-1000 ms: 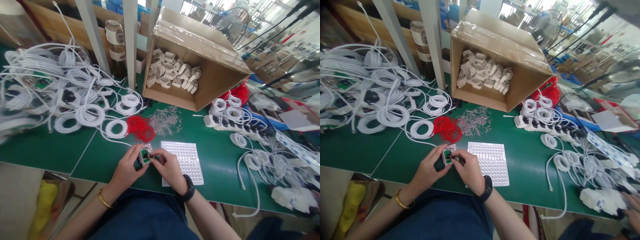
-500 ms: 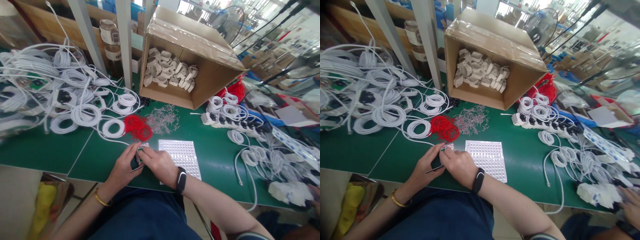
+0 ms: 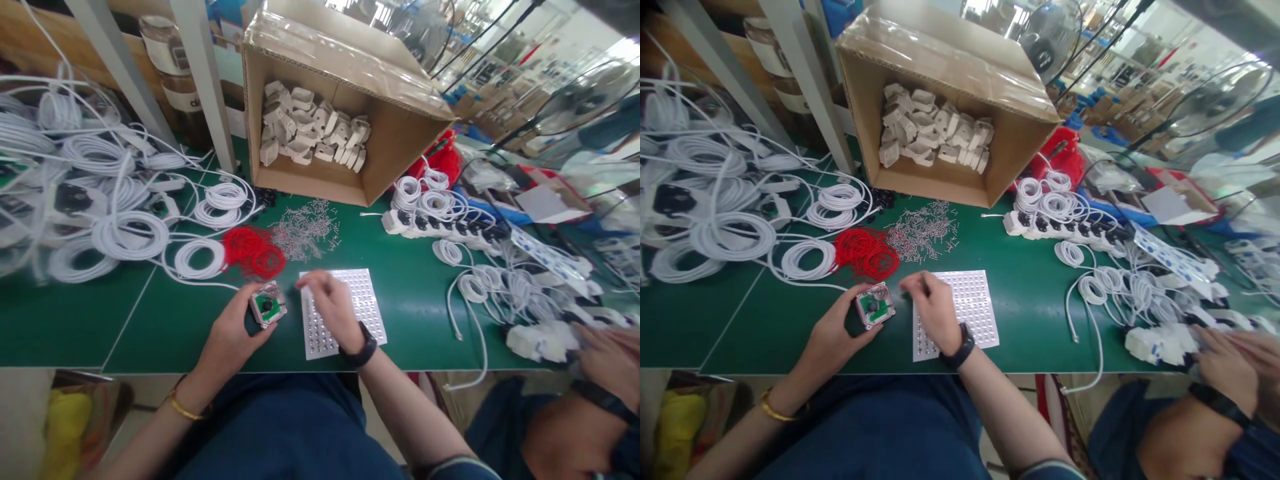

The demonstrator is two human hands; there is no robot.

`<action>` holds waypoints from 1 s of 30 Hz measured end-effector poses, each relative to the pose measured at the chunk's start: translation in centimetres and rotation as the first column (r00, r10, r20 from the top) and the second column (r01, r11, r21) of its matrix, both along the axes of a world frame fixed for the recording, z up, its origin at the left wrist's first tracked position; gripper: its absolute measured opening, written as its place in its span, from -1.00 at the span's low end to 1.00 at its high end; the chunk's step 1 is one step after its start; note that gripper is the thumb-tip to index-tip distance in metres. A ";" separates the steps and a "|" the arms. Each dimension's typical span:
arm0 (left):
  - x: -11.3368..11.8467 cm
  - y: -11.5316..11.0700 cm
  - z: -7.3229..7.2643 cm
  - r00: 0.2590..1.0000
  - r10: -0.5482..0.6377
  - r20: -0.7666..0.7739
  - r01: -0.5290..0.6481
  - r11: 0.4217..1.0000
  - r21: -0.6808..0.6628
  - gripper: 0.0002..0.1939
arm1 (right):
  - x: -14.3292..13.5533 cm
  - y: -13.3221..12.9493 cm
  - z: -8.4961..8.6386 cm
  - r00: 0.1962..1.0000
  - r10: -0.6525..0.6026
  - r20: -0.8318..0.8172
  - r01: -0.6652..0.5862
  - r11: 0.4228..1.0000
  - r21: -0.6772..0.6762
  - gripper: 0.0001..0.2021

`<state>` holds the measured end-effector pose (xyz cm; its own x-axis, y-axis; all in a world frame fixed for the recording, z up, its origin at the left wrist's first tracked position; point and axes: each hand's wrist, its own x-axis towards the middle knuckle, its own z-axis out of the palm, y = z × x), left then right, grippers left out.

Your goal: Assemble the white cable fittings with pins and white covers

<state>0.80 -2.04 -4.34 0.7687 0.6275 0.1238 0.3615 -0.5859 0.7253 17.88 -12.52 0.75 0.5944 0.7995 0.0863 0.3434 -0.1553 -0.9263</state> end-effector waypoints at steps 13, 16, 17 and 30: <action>0.3 1.8 2.4 0.928 -0.369 -0.046 0.362 0.925 -0.119 -0.39 | -0.5 -5.0 -4.2 0.691 -0.335 -0.640 0.408 0.912 -0.037 -0.70; 0.2 1.4 1.5 0.955 -0.296 -0.021 0.287 0.941 -0.180 -0.39 | -0.6 -4.9 -4.7 0.728 -0.374 -0.575 0.436 0.899 -0.032 -0.75; 0.1 1.2 1.3 0.962 -0.271 -0.013 0.261 0.939 -0.223 -0.39 | -0.6 -4.9 -4.8 0.735 -0.380 -0.561 0.439 0.898 -0.032 -0.76; 0.2 0.5 0.6 0.976 0.006 0.218 0.119 0.823 -0.556 -0.34 | -0.8 -4.8 -4.6 0.774 -0.426 -0.469 0.437 0.895 -0.092 -0.78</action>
